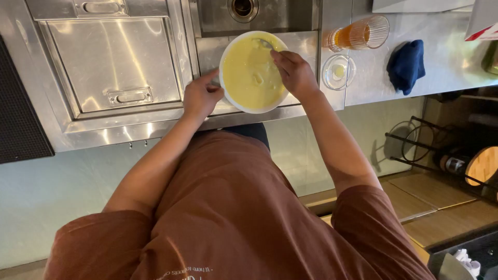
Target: The person stirs a yellow mixture in a bowl with a spoon, then pulls plastic wrap from a box and seals it over the bowl. They carry the covered bowl to a microwave, then wipe the sink area with a blue cloth.
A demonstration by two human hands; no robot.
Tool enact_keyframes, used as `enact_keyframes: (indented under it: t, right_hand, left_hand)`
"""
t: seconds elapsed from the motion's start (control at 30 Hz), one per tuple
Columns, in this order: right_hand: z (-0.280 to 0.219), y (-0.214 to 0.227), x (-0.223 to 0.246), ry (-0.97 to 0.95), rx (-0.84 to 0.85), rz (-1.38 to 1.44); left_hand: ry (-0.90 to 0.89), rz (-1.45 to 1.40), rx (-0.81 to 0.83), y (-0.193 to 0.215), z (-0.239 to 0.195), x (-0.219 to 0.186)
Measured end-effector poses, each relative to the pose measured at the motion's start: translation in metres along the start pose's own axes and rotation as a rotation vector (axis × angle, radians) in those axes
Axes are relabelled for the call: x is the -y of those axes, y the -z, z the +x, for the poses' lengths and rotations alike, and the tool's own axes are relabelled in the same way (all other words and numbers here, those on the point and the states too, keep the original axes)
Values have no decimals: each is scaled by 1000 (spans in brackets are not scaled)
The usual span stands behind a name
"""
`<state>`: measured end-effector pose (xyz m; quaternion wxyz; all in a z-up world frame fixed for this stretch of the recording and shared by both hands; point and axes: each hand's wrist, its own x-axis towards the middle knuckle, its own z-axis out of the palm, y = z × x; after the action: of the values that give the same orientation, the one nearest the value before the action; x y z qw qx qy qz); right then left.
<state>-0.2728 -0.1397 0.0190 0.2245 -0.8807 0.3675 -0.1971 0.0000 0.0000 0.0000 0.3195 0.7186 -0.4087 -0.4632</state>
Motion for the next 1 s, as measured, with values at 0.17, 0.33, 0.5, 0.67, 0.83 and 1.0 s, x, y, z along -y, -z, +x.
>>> enact_keyframes:
  t: [0.17, 0.33, 0.5, 0.67, 0.83, 1.0]
  right_hand:
    - [-6, 20, 26, 97, 91, 10]
    - [-10, 34, 37, 130, 50, -57]
    - [-2, 24, 13, 43, -72, -58]
    - [5, 10, -1, 77, -16, -60]
    - [-10, 13, 8, 67, 65, 51]
    - [-12, 20, 8, -1, -36, 41]
  left_hand:
    - [45, 9, 25, 0, 1, 0]
    - [31, 4, 35, -2, 3, 9]
    - [39, -39, 23, -4, 2, 10]
    - [31, -20, 22, -3, 2, 8]
    - [10, -13, 12, -5, 3, 12]
    - [-16, -9, 7, -5, 4, 15]
